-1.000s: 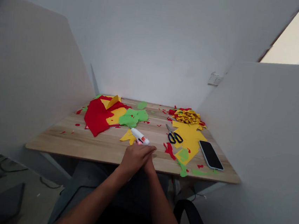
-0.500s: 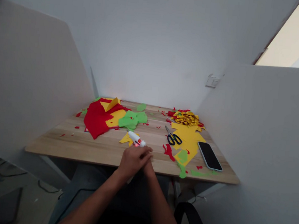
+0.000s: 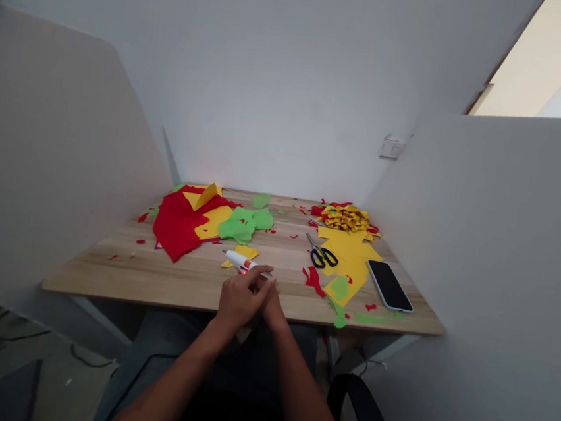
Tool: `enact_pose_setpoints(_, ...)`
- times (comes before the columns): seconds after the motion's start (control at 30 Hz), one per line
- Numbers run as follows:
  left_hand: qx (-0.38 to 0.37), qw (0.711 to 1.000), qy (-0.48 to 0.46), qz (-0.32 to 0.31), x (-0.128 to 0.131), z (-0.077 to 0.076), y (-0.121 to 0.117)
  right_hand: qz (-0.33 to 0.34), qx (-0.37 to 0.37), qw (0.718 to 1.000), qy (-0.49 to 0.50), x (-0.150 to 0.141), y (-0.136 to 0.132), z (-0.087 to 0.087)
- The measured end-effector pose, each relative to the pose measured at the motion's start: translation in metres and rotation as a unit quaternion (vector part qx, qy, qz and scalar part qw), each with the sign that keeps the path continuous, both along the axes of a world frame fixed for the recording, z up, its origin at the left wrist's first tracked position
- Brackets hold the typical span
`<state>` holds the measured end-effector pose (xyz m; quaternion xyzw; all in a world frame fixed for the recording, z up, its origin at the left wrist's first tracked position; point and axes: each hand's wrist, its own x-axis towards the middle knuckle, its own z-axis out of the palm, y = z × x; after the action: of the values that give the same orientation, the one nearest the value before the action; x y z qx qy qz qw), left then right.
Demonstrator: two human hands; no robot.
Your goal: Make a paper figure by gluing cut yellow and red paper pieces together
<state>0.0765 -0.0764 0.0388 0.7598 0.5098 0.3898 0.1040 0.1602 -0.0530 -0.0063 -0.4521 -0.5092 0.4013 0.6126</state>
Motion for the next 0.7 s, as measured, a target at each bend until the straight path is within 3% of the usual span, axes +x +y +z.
enact_pose_setpoints(0.27,0.038,0.998,-0.022,-0.04,-0.006,-0.009,0.002,-0.003,0.043,0.996,-0.072,0.002,-0.008,0.001)
enact_pose_setpoints(0.6,-0.002,0.998,-0.037,-0.054,-0.007,-0.011,0.005,-0.001,0.036,0.994,-0.099,0.003,-0.012,0.008)
enact_pose_setpoints(0.7,-0.019,0.988,-0.128,-0.088,-0.015,-0.016,0.007,0.011,0.021,0.994,-0.108,0.005,-0.002,0.004)
